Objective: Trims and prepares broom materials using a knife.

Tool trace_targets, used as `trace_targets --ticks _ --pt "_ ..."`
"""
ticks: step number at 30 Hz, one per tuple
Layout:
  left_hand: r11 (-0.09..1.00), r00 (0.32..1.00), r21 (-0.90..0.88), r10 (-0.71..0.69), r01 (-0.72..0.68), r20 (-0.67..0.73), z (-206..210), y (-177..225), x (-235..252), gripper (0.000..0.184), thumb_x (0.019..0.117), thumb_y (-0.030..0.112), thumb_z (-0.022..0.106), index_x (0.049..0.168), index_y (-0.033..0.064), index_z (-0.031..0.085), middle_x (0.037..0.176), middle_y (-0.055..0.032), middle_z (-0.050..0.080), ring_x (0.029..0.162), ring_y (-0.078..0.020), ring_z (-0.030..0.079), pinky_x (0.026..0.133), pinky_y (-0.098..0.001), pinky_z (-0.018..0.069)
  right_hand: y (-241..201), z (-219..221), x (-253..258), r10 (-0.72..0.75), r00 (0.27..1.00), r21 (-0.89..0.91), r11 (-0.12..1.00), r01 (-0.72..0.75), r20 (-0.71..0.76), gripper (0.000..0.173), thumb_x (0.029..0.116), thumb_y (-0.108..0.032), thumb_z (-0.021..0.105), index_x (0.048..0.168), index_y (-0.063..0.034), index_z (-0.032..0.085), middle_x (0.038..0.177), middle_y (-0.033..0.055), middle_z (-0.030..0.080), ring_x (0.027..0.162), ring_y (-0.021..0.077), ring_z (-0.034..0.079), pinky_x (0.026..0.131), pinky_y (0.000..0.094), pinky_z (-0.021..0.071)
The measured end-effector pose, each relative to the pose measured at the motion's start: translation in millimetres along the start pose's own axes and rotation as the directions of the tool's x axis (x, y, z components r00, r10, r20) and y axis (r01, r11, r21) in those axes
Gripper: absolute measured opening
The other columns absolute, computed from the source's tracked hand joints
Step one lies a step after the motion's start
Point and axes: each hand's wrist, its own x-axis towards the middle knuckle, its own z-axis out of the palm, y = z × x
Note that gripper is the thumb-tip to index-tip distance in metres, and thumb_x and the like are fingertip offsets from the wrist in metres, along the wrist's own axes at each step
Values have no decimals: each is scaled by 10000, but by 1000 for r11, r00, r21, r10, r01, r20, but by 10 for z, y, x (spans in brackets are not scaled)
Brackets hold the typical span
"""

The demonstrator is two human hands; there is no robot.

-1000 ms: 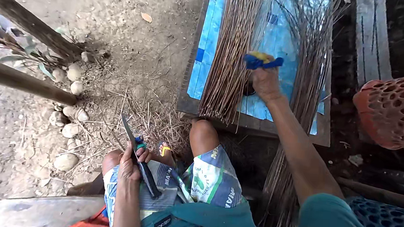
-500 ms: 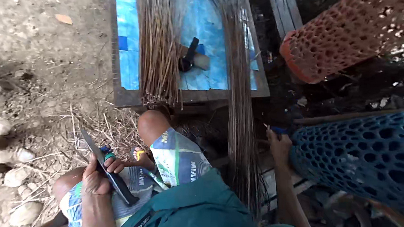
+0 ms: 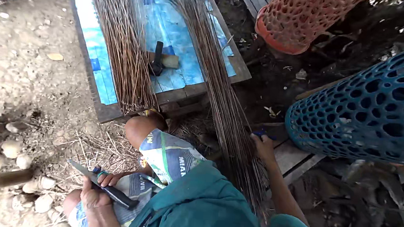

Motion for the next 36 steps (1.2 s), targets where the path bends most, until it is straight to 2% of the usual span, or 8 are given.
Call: trace_targets --ticks 4,10,13,16,22,24,30,36 --pt "1000 1000 28 1 0 -30 29 -9 0 731 1065 575 72 970 117 634 540 39 562 419 -79 549 420 -239 501 -276 -161 -130 30 979 270 962 26 -200 377 1093 -230 490 1234 110 569 1035 153 667 853 154 652 801 324 557" --pt "999 999 5 35 -35 -22 52 7 -21 719 1069 568 76 994 125 638 546 45 564 420 -70 548 414 -236 498 -1072 -615 -705 -285 831 563 627 539 -477 150 1087 -138 422 1059 -80 556 720 -86 678 588 62 654 581 249 599" --pt "988 974 57 134 -146 183 213 30 -180 591 1082 523 214 1106 143 666 604 40 616 474 -85 591 468 -275 546 -1376 -705 -983 -487 841 643 571 511 -236 144 1047 -275 562 1114 -189 657 798 -107 723 583 27 652 521 198 575" --pt "939 878 261 78 -224 472 674 -18 -524 387 913 549 680 1118 227 737 641 67 630 519 -51 584 524 -246 536 -1534 -293 -1141 -476 855 795 590 138 205 178 1004 -328 629 1079 -182 699 729 -64 702 510 20 605 464 188 535" --pt "743 765 617 -234 -257 600 1436 -386 -1304 152 939 373 720 1050 275 688 748 147 660 585 54 569 531 -136 488 -1707 802 -1592 -553 315 634 625 -456 771 221 996 -352 650 1065 -162 740 657 -44 657 496 6 587 467 169 520" --pt "776 732 574 -229 -261 642 1397 -494 -1353 132 970 352 697 1033 238 679 778 145 654 605 66 551 546 -128 472 -1766 947 -1697 -529 199 556 696 -454 825 190 995 -340 643 1034 -176 730 657 -36 656 485 5 572 452 166 499" --pt "840 815 484 -94 -243 572 1125 -345 -1333 121 913 371 748 1019 312 749 752 140 687 581 60 585 532 -132 503 -1643 836 -1785 -411 189 452 840 -300 892 140 990 -224 607 1008 -170 735 783 -57 708 500 -35 542 447 136 457" --pt "908 918 270 226 -319 326 898 365 -806 397 912 512 712 1085 156 696 603 62 592 479 -37 557 494 -212 528 -1279 379 -1699 -248 147 280 922 -268 958 154 983 -205 578 956 -184 728 703 -72 668 513 -33 534 467 146 442"
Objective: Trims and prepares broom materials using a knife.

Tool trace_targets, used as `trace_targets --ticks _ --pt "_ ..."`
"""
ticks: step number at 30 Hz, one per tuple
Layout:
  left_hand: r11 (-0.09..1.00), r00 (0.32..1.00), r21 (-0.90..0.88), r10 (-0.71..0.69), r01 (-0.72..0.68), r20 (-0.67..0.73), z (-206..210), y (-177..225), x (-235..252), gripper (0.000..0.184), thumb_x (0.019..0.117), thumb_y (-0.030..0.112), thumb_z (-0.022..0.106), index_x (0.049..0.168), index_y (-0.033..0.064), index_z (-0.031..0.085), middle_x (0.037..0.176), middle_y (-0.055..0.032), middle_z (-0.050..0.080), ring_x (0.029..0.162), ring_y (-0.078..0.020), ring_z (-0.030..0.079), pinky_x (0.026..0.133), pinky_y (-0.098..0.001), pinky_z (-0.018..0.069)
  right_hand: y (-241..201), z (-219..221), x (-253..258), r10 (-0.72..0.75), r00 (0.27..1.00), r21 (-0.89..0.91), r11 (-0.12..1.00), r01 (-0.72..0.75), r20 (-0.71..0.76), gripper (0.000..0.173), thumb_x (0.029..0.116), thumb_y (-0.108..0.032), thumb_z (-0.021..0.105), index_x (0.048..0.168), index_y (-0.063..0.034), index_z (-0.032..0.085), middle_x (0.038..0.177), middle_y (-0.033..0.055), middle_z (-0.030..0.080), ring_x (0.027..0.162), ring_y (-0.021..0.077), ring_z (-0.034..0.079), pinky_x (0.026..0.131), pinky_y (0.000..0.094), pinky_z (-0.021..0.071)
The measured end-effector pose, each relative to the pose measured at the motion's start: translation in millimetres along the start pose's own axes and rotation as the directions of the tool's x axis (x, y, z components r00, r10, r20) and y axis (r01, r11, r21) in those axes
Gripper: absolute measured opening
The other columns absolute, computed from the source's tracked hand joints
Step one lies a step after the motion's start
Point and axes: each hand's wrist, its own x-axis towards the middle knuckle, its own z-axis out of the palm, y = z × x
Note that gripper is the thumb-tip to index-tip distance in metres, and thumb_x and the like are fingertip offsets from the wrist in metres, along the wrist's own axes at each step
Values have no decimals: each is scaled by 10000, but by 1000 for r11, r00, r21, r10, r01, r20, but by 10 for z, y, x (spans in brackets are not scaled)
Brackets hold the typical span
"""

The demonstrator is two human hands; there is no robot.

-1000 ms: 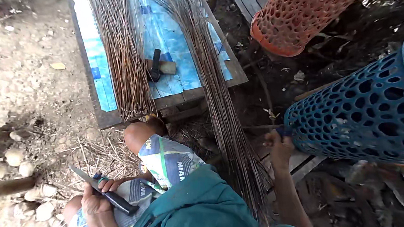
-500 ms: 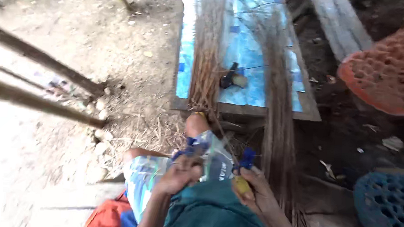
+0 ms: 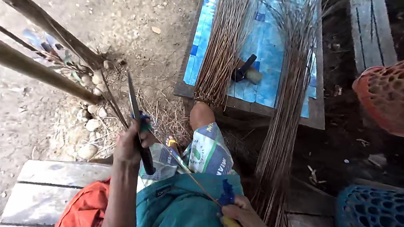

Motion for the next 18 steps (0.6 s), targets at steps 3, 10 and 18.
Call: trace_targets --ticks 3,10,18 --pt "988 992 110 -115 109 52 182 -171 -39 384 891 548 722 1082 217 685 607 81 581 491 -15 547 489 -188 500 -61 4 112 118 992 257 959 -123 33 153 967 -290 588 979 -195 708 677 -56 658 486 -23 521 445 137 427" --pt "966 870 199 -238 166 432 652 -499 -533 95 916 355 747 1008 329 748 787 162 697 606 75 597 547 -119 510 -152 22 357 40 958 411 898 -159 284 153 989 -307 601 1022 -219 723 638 -108 610 469 -39 518 431 125 437" --pt "963 978 218 -182 156 104 173 -83 -76 243 830 463 775 992 293 714 595 94 591 476 4 532 460 -172 466 -99 -69 69 181 969 395 888 -235 170 168 985 -336 590 975 -229 719 652 -68 646 462 -34 518 422 122 424"
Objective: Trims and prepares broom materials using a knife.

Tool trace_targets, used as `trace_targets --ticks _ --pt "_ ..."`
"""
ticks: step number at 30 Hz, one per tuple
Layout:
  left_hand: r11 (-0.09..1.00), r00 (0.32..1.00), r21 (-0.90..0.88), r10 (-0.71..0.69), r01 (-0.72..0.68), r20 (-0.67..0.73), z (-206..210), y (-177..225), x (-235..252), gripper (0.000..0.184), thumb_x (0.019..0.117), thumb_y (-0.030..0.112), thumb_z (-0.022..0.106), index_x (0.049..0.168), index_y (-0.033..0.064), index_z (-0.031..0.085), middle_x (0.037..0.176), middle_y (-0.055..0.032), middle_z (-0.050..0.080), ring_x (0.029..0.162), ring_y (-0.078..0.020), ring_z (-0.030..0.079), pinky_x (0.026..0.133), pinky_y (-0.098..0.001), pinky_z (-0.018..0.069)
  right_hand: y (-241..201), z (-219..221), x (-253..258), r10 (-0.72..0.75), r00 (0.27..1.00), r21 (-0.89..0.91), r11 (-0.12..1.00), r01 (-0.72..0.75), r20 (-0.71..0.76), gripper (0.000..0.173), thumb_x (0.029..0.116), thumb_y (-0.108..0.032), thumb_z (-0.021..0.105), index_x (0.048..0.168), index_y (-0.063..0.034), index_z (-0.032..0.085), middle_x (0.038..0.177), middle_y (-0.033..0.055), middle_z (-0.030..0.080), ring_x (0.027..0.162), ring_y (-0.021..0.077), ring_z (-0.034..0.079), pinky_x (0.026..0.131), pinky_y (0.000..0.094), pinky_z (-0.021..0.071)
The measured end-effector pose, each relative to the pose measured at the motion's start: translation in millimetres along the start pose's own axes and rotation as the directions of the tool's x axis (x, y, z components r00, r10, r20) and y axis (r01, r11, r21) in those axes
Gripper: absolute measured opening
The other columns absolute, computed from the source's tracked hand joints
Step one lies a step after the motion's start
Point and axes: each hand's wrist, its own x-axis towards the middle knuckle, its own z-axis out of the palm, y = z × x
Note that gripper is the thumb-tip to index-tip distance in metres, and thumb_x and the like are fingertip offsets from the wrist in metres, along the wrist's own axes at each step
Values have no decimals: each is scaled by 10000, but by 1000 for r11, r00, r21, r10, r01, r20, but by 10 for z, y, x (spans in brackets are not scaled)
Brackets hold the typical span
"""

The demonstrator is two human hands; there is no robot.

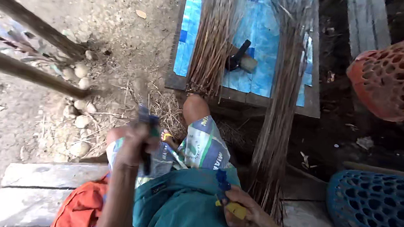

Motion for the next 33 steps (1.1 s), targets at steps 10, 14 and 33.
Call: trace_targets --ticks 10,14,33 --pt "957 981 -277 132 -88 143 -9 -7 8 357 879 461 764 1110 190 732 660 70 650 533 -10 593 525 -173 523 17 -27 -43 126 991 -3 992 -126 39 124 950 -298 642 951 -247 755 649 -62 673 436 -38 529 394 116 420" --pt "997 974 13 -71 70 216 291 -81 -96 86 843 324 764 877 255 726 644 114 627 519 32 543 488 -149 463 -81 -65 42 14 997 53 998 -19 78 217 1006 -377 583 1021 -237 748 597 -94 610 438 -53 504 413 109 423" --pt "962 968 -265 3 65 250 434 -335 -67 187 887 342 789 972 185 734 702 85 639 555 17 555 530 -148 480 -285 138 431 -118 993 -215 970 116 3 217 1008 -329 634 1072 -135 708 632 -25 647 476 25 596 458 183 531"
